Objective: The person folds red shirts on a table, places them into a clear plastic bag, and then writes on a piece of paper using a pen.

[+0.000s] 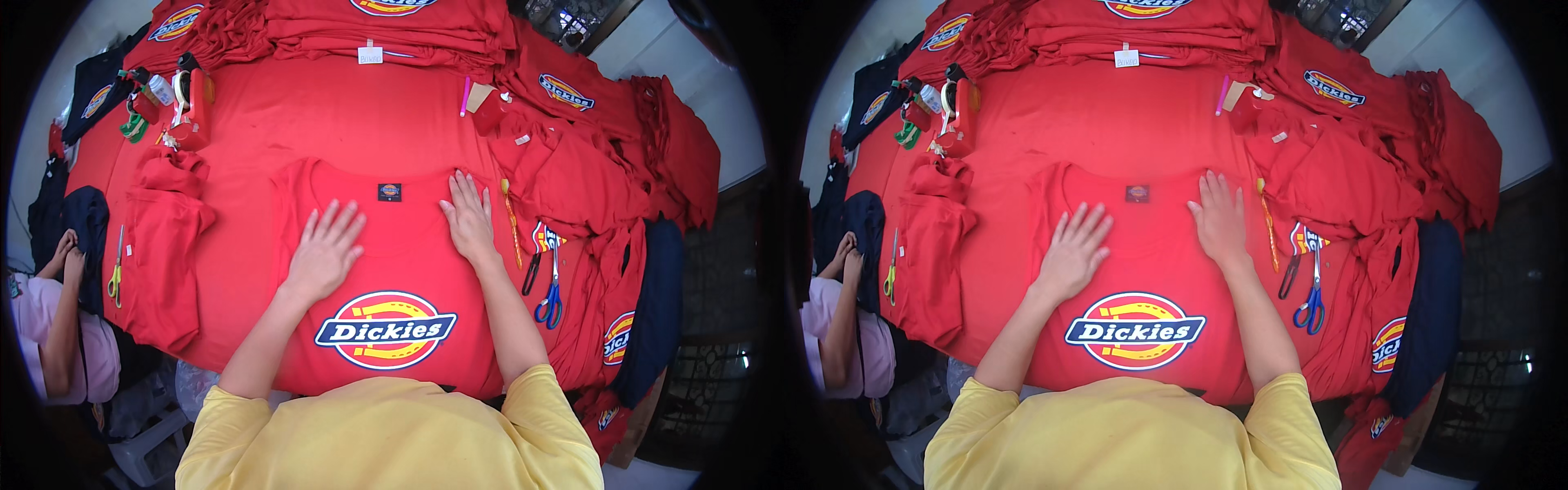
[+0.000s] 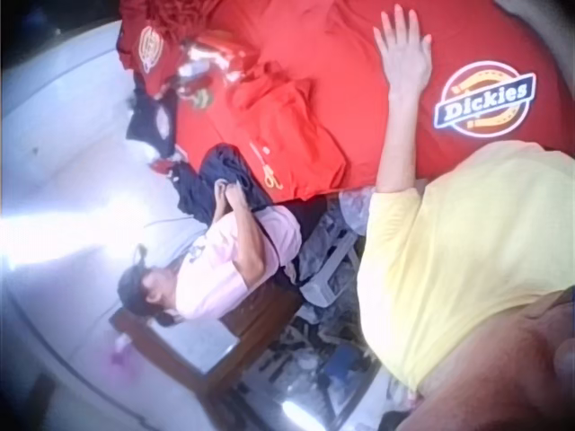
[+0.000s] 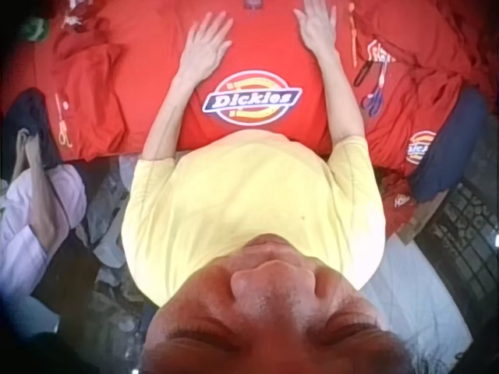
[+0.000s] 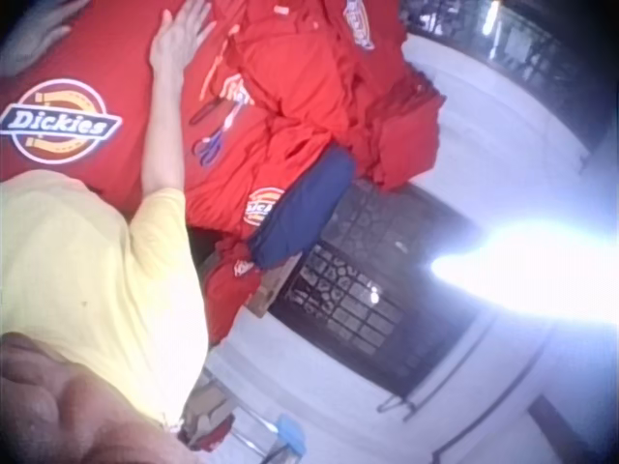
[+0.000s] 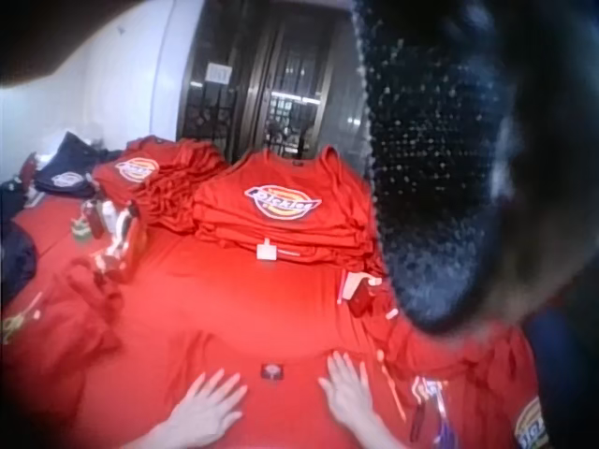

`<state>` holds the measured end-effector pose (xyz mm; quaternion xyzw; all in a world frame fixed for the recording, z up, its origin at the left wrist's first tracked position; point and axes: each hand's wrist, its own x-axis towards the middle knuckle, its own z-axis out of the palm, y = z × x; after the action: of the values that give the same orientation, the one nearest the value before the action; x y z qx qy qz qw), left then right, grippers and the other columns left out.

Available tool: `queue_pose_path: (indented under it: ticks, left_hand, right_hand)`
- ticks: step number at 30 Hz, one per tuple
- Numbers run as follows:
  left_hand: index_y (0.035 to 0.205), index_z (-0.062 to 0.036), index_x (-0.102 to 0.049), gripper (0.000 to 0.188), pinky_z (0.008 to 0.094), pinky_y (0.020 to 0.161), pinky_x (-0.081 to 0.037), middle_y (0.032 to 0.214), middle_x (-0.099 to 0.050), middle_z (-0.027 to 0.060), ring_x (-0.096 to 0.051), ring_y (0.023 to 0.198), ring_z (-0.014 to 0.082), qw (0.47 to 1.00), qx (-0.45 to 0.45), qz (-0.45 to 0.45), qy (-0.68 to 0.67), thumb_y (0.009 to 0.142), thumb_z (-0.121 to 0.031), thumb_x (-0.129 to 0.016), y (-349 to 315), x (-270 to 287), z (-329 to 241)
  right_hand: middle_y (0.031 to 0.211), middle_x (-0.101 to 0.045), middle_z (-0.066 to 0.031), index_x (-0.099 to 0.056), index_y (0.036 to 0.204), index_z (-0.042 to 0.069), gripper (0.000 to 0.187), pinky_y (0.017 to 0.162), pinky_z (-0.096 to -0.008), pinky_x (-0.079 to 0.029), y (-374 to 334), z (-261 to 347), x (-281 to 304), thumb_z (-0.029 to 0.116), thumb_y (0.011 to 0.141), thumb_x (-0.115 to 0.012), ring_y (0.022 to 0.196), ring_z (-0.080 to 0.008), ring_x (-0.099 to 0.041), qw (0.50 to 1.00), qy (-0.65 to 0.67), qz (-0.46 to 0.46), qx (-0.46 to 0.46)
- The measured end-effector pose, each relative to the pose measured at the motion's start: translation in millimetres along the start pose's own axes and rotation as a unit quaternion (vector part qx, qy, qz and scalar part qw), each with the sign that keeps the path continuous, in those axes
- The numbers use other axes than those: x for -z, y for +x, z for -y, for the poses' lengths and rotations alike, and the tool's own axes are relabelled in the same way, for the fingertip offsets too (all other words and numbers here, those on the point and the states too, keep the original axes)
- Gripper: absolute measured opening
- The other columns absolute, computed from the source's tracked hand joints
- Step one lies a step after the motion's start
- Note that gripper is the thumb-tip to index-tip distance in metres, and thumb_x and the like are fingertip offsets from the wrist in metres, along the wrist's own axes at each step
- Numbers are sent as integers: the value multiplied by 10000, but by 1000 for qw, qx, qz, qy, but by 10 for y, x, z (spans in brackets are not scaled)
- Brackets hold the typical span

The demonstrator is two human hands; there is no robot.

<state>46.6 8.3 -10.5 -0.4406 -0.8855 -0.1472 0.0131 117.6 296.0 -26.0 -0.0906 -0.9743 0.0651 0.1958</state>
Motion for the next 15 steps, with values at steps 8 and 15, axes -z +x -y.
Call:
queue_pose_path:
  ticks: [8, 15]
  left_hand:
    - [1288, -26, -514, 382, 438, 1059, -331, 1339, -497, 175, -438, 1263, 315, 980, 131, -139, -54, 932, -160, -543, 635, 52, 971]
    - [972, -4, -574, 289, 422, 738, -485, 826, -650, 196, -635, 838, 344, 951, 193, -146, -191, 900, -276, -640, 792, 336, 1275]
  right_hand:
    - [1224, -577, -135, -578, 1216, 13, 313, 957, -419, -406, 263, -211, -63, 92, 923, -503, 1092, -330, -518, 992, 92, -83, -17]
    - [958, -576, -85, -630, 988, 68, 167, 821, -442, -390, 561, -231, -119, 204, 898, -595, 935, -296, -518, 995, 46, -76, -51]
